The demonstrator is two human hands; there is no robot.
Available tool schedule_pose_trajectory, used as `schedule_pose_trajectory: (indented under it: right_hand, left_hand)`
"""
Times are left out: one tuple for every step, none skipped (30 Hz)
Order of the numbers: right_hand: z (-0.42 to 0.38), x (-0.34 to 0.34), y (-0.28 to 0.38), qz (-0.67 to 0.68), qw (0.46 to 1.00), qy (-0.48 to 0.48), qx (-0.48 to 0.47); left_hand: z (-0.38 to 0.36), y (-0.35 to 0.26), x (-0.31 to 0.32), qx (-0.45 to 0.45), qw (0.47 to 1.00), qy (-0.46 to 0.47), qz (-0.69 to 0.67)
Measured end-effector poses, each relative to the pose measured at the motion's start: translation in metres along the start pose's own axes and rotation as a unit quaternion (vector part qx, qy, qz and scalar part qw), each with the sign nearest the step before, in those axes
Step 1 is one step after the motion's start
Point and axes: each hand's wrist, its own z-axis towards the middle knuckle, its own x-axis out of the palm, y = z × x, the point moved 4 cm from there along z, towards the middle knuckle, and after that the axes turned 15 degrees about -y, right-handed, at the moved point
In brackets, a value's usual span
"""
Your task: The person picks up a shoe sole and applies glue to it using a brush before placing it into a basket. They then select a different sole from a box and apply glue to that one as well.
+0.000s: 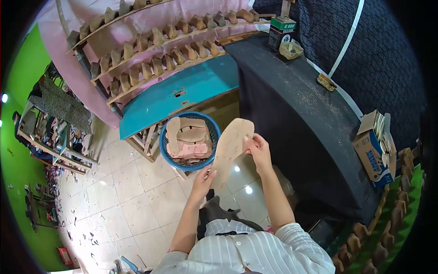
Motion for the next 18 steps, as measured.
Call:
schedule_pose_trajectory:
  right_hand:
    - [0.003,0.004,0.000,-0.012,1.000,-0.004,-0.013]
    - [0.004,0.008,0.000,-0.012,1.000,-0.005,-0.014]
    - [0.005,0.013,-0.001,-0.032,0.999,-0.001,-0.013]
    - [0.006,0.018,-0.003,-0.051,0.999,0.003,-0.013]
    - [0.008,0.024,-0.007,-0.051,0.999,0.002,-0.014]
    - [0.011,0.028,-0.014,-0.038,0.999,-0.018,-0.022]
    - [0.015,0.034,-0.020,-0.024,0.999,-0.037,-0.029]
    - [0.019,0.042,-0.027,-0.023,0.999,-0.036,-0.031]
    - [0.024,0.050,-0.033,0.016,0.998,-0.046,-0.030]
    - [0.029,0.059,-0.040,0.056,0.996,-0.056,-0.028]
    - [0.035,0.069,-0.048,0.060,0.996,-0.056,-0.031]
    - [0.041,0.077,-0.056,0.062,0.996,-0.065,-0.015]
    - [0.045,0.086,-0.065,0.063,0.995,-0.074,0.001]
    - [0.049,0.095,-0.073,0.065,0.995,-0.075,-0.001]
    - [0.053,0.105,-0.082,0.063,0.994,-0.086,0.020]
    - [0.056,0.113,-0.089,0.061,0.992,-0.098,0.041]
    - [0.062,0.120,-0.095,0.063,0.992,-0.100,0.039]
    - [0.066,0.125,-0.102,0.034,0.994,-0.095,0.052]
  left_hand:
    - [0.006,-0.002,-0.009,0.037,0.999,0.001,0.006]
    - [0.011,-0.003,-0.017,0.072,0.997,0.003,0.011]
    - [0.014,-0.010,-0.022,0.059,0.998,-0.011,-0.015]
    - [0.018,-0.017,-0.026,0.060,0.998,-0.009,-0.015]
    - [0.022,-0.024,-0.031,0.039,0.998,-0.023,-0.036]
    - [0.027,-0.029,-0.037,0.017,0.998,-0.038,-0.057]
    - [0.038,-0.027,-0.044,0.011,0.997,-0.036,-0.067]
    - [0.048,-0.025,-0.051,0.013,0.997,-0.036,-0.068]
    - [0.057,-0.021,-0.058,-0.021,0.994,-0.046,-0.096]
    - [0.067,-0.019,-0.067,-0.054,0.989,-0.056,-0.124]
    - [0.079,-0.020,-0.077,-0.051,0.990,-0.054,-0.122]
    - [0.089,-0.021,-0.087,-0.077,0.984,-0.055,-0.152]
    - [0.100,-0.022,-0.096,-0.104,0.976,-0.055,-0.182]
    - [0.112,-0.025,-0.107,-0.102,0.977,-0.053,-0.181]
    - [0.125,-0.029,-0.117,-0.091,0.978,-0.059,-0.179]
    - [0.139,-0.033,-0.127,-0.080,0.979,-0.064,-0.176]
    - [0.153,-0.037,-0.135,-0.078,0.980,-0.061,-0.175]
    - [0.169,-0.041,-0.144,-0.055,0.982,-0.065,-0.167]
